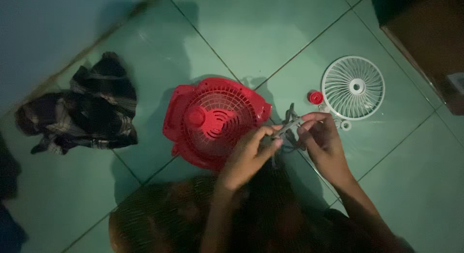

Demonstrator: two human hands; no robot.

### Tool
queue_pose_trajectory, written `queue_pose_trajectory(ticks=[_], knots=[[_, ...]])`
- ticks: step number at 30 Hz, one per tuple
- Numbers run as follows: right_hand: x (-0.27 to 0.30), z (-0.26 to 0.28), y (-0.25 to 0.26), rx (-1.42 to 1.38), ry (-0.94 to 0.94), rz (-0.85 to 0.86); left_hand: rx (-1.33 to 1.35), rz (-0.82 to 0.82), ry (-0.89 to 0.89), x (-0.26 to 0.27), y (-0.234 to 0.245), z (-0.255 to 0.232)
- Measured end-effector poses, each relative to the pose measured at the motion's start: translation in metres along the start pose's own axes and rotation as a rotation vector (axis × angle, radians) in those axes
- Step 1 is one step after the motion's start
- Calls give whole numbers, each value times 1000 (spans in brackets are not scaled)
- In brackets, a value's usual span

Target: The person sits on the floor and works on a disassembled red electric fan, manipulating its power cord and plug with both hands. A screwdriver and other fan parts lie nearby on the tiled floor.

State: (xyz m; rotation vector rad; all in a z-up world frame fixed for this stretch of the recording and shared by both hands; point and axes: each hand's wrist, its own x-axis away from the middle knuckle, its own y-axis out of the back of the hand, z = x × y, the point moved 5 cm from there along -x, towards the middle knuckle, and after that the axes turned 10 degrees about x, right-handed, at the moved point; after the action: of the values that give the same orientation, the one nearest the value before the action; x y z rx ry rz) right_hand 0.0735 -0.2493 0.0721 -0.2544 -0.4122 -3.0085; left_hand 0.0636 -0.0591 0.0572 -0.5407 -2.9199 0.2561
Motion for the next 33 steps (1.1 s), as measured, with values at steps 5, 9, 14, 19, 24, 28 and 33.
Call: queue_pose_trajectory(ticks=[5,9,14,19,24,28,33], knots=[[-1,5,2,214,-21,114,-149,-118,2,-9,-13,-2],[-7,-1,11,653,-213,139,-250,-145,-57,-9,-18,-13],[-13,11,10,491,-48,185,-604,-163,-13,-12,-25,-19],[-23,8,16,426,-4,243,-460,-231,-151,-6,-12,-23],[-31,1,9,110,138,332,-145,-198,-56,-4,11,-18],[-27,-13,5,-155,129,389,-81,-132,-54,-2,15,-14],[-22,-33,1,-277,62,435,83,-15,-30,1,23,5]])
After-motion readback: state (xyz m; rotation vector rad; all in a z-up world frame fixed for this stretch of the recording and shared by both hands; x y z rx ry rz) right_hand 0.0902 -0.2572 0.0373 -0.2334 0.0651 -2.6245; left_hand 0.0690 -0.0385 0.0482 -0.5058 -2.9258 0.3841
